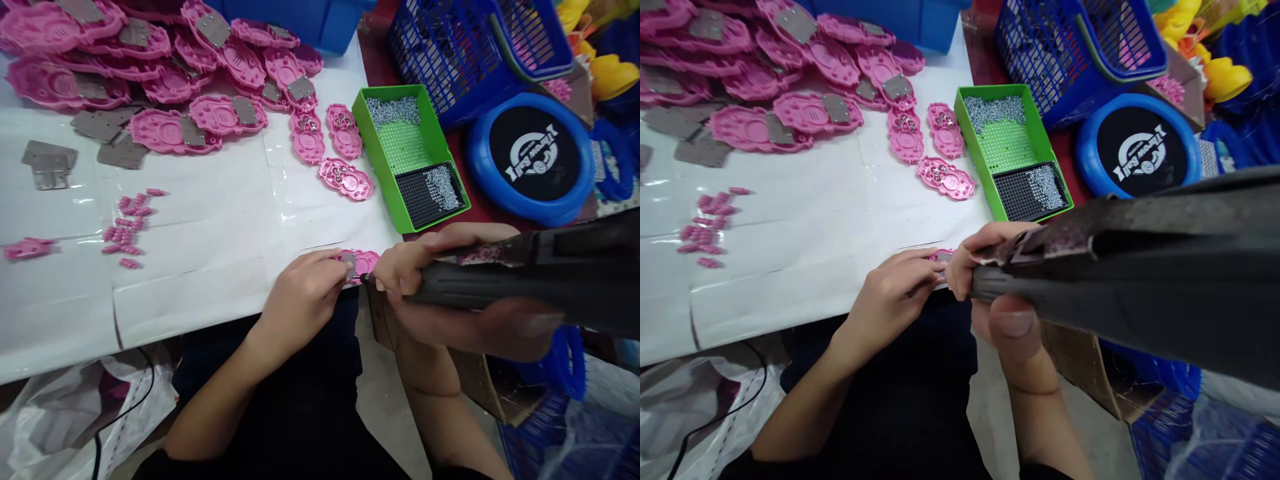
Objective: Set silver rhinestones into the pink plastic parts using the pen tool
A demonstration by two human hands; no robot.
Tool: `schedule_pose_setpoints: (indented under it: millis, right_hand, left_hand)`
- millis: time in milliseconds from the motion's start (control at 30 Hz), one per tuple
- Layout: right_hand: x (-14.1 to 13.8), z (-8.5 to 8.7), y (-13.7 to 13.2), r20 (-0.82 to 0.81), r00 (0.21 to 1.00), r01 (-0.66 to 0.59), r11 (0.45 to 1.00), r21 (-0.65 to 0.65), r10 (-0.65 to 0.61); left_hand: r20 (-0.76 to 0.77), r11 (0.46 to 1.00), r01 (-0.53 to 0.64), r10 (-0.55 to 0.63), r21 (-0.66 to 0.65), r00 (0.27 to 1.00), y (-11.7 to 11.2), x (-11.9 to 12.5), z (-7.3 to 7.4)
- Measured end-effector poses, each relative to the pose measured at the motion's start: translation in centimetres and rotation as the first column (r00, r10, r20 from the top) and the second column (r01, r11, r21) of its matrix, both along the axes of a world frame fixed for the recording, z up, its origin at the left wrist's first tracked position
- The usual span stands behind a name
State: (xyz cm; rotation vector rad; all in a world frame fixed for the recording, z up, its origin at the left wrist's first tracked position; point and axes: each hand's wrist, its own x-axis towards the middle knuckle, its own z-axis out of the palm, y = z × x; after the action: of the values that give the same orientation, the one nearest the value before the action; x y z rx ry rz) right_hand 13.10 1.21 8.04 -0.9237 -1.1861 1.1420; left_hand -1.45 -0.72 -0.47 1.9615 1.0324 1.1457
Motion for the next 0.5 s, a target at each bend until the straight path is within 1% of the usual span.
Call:
schedule_pose_setpoints:
  millis: [100, 167, 300, 400, 500]
  right_hand:
    - [0.6, 0.2, 0.2, 0.039, 0.990, -0.138, 0.988, 0.065, 0.135]
    - [1.1, 0.0, 0.6, 0.064, 0.975, -0.218, 0.975, 0.054, 0.214]
    - [1.2, -0.5, 1.3, 0.039, 0.941, -0.337, 0.934, 0.117, 0.335]
    - [0.5, -0.7, 1.5, 0.055, 0.953, -0.301, 0.940, 0.157, 0.296]
    - [-0.2, -0.9, 1.3, 0.041, 0.982, -0.187, 0.965, 0.184, 0.183]
  left_hand:
    - [-0.014, 1.000, -0.003, 0.003, 0.021, 1.000, -0.2, 0.1, 0.0]
    - [-0.016, 1.000, -0.006, 0.006, 0.025, 1.000, -0.2, 0.1, 0.0]
    - [-0.003, 1.000, -0.017, 0.017, 0.023, 1.000, -0.2, 0.1, -0.1]
    - [0.001, 1.000, -0.012, 0.012, 0.007, 1.000, -0.1, 0.1, -0.1]
    - [0.001, 1.000, -0.012, 0.012, 0.012, 1.000, -0.1, 0.2, -0.1]
